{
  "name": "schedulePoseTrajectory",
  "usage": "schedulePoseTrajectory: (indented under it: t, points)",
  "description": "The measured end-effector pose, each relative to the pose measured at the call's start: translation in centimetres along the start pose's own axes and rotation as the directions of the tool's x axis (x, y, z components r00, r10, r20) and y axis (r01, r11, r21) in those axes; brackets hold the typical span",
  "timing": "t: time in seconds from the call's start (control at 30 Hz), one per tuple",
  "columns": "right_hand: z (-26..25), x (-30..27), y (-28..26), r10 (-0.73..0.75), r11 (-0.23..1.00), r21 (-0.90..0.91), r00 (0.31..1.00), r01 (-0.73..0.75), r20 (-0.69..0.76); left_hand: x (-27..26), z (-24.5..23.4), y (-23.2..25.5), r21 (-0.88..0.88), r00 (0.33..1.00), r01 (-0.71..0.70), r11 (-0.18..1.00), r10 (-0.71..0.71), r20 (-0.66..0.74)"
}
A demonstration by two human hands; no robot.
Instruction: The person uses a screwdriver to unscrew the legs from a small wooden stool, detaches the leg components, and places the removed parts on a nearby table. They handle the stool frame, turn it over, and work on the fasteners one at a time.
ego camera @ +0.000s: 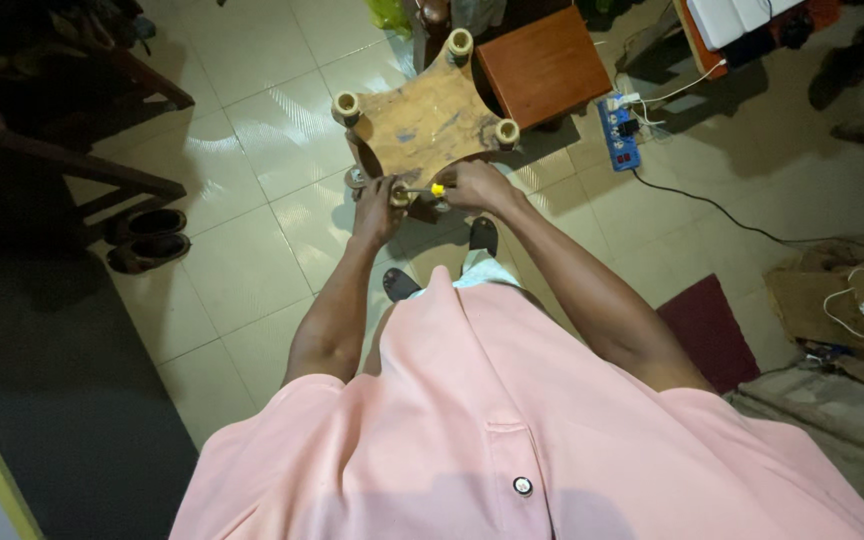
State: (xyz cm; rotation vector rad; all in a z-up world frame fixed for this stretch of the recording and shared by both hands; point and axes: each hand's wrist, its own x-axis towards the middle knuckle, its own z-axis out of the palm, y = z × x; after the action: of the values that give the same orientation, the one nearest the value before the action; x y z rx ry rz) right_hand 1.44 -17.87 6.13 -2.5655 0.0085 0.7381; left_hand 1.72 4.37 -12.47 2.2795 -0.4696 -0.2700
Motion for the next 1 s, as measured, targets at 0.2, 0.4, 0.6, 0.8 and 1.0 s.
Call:
schedulePoseTrajectory:
  t: [0.2, 0.4, 0.6, 0.8, 1.0]
  points:
    - [-1.2, -3.6, 1.3, 0.233, 0.88, 0.401, 0.967, -0.253, 0.099, 0.6, 1.3, -0.6, -0.01, 0.991, 0.135, 0.991, -0.135, 0.026]
    - [-0.1, -3.7, 6.0, 0.028, 0.544, 0.827, 0.988, -0.141, 0.15, 1.0, 1.3, 0.3, 0.029, 0.978, 0.2, 0.979, -0.202, 0.053]
    - [3.1, 1.7, 9.9, -0.081, 0.195, 0.971, 0.985, -0.135, 0.153, 1.9, 0.4, 2.8, 0.11, 0.935, 0.339, 0.934, -0.348, 0.07]
    - [5.6, 11.2, 12.4, 0.106, 0.276, 0.951, 0.988, -0.141, 0.116, 3.3, -1.0, 6.7, -0.021, 0.931, 0.256, 0.966, -0.252, -0.265]
    - [5.8, 18.7, 13.7, 0.379, 0.801, 0.521, 0.923, -0.295, -0.061, 4.4, -3.5, 10.5, -0.148, 0.867, 0.294, 0.944, -0.328, -0.375]
